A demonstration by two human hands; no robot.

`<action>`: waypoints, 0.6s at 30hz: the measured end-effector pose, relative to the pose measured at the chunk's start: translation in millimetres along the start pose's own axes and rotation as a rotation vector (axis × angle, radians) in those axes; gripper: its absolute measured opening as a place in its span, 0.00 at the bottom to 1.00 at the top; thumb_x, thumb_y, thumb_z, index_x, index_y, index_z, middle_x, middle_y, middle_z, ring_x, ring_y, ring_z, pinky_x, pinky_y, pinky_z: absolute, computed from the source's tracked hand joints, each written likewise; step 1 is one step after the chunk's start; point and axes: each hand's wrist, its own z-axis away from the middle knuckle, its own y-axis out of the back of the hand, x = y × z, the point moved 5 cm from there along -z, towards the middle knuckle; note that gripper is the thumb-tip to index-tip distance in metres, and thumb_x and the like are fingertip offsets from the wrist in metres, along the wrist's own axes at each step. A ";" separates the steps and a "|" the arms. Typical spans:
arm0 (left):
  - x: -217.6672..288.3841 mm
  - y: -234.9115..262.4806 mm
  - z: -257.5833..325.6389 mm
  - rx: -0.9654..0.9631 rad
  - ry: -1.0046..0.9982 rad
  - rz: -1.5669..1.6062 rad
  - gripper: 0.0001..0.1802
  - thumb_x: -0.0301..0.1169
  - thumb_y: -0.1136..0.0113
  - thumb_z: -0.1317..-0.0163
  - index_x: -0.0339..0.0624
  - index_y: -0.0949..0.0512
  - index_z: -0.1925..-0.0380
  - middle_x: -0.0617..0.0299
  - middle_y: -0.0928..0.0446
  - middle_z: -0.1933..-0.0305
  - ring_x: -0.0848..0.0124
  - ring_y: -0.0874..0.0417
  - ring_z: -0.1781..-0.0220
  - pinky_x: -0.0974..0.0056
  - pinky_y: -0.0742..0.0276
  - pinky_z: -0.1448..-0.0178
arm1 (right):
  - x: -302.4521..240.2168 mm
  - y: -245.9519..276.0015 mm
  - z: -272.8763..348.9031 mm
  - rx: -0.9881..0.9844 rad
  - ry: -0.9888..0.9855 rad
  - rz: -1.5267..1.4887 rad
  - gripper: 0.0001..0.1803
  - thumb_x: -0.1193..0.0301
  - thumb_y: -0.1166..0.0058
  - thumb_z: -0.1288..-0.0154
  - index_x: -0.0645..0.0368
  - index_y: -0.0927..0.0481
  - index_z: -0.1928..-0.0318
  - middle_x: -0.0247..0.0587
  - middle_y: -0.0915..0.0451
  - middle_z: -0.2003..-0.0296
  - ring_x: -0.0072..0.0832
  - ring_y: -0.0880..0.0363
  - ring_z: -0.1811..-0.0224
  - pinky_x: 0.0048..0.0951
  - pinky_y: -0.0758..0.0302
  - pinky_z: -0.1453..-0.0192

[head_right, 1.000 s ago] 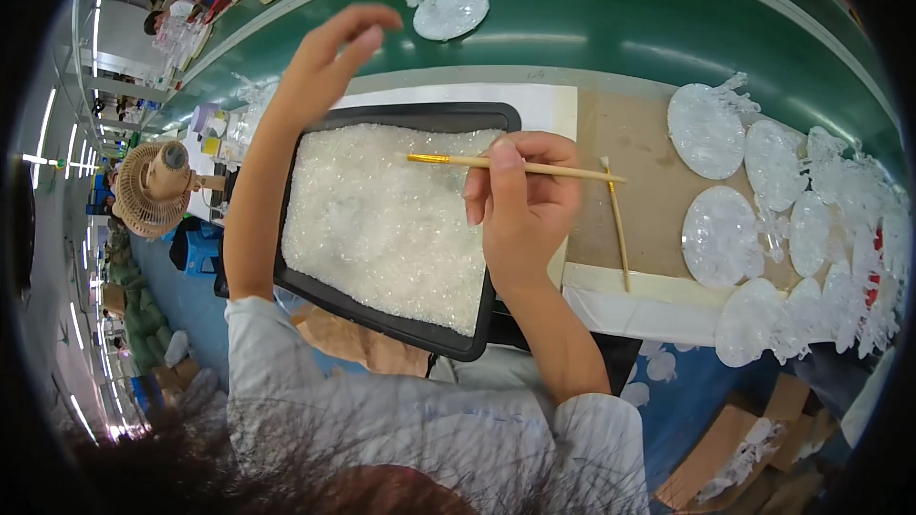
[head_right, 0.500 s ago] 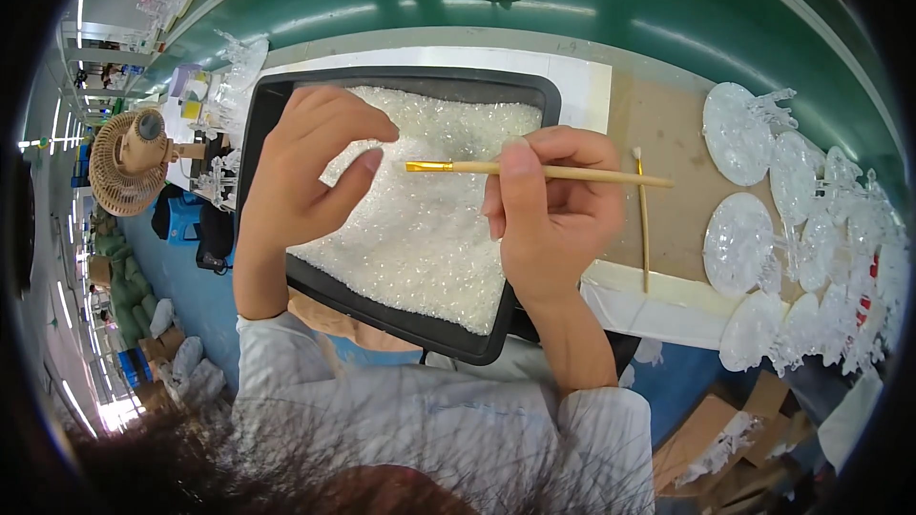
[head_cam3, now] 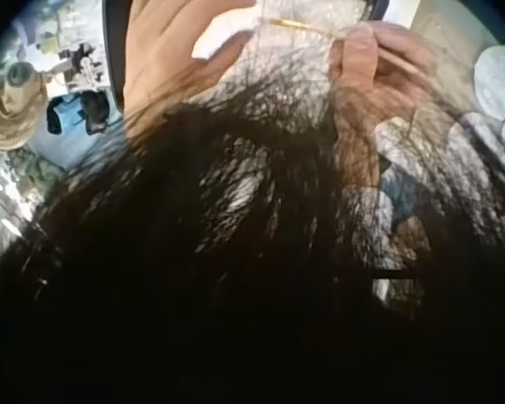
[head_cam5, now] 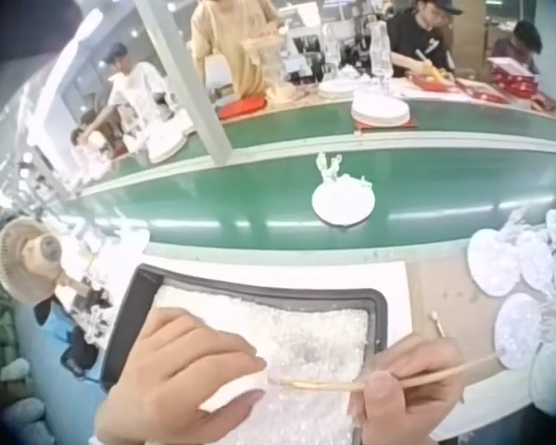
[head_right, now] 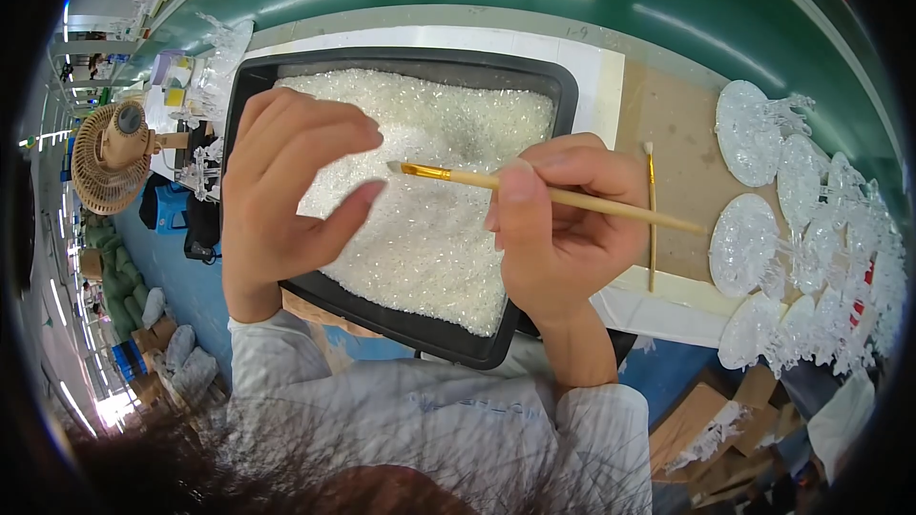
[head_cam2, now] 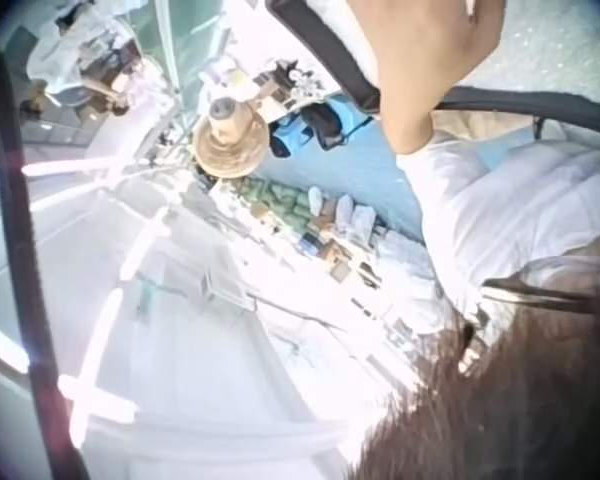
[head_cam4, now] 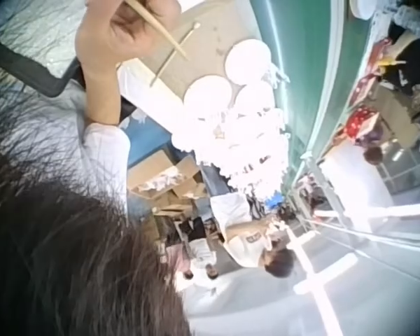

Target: Applying adhesive with a brush to clear ornaments and coating them with small decorative beads.

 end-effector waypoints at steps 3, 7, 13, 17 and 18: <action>5.9 -3.3 -3.0 0.058 0.080 0.167 0.16 0.25 0.30 0.59 0.40 0.20 0.66 0.58 0.19 0.64 0.60 0.20 0.64 0.58 0.29 0.54 | -1.4 -1.4 0.4 -0.051 0.027 -0.010 0.07 0.79 0.48 0.33 0.60 0.32 0.60 0.45 0.27 0.73 0.19 0.34 0.87 0.17 0.38 0.88; -5.5 -9.2 0.5 -0.024 -0.041 0.073 0.15 0.19 0.38 0.58 0.39 0.20 0.65 0.57 0.19 0.65 0.59 0.20 0.64 0.60 0.28 0.52 | -2.7 2.1 0.0 -0.049 0.037 0.002 0.07 0.78 0.47 0.33 0.59 0.32 0.59 0.46 0.27 0.72 0.19 0.34 0.87 0.17 0.38 0.87; -3.9 -15.4 -0.9 0.029 -0.006 0.226 0.09 0.23 0.41 0.58 0.41 0.22 0.73 0.60 0.20 0.69 0.60 0.21 0.64 0.58 0.30 0.53 | -4.3 -1.3 1.6 -0.094 -0.003 -0.062 0.09 0.81 0.46 0.35 0.61 0.32 0.59 0.47 0.26 0.71 0.19 0.30 0.84 0.18 0.33 0.84; -14.8 -15.1 -4.2 -0.129 -0.038 0.159 0.08 0.25 0.42 0.58 0.41 0.23 0.74 0.59 0.21 0.69 0.59 0.21 0.64 0.57 0.30 0.52 | -2.2 -4.6 2.4 -0.149 0.044 0.072 0.06 0.77 0.48 0.32 0.60 0.31 0.59 0.47 0.26 0.71 0.17 0.34 0.86 0.16 0.37 0.87; -23.3 -17.3 -1.4 -0.133 -0.025 0.133 0.08 0.24 0.42 0.59 0.41 0.23 0.74 0.59 0.21 0.69 0.59 0.21 0.64 0.56 0.30 0.51 | -0.9 -3.9 2.8 -0.150 0.041 0.071 0.06 0.77 0.48 0.32 0.60 0.31 0.59 0.47 0.26 0.71 0.17 0.34 0.86 0.16 0.37 0.87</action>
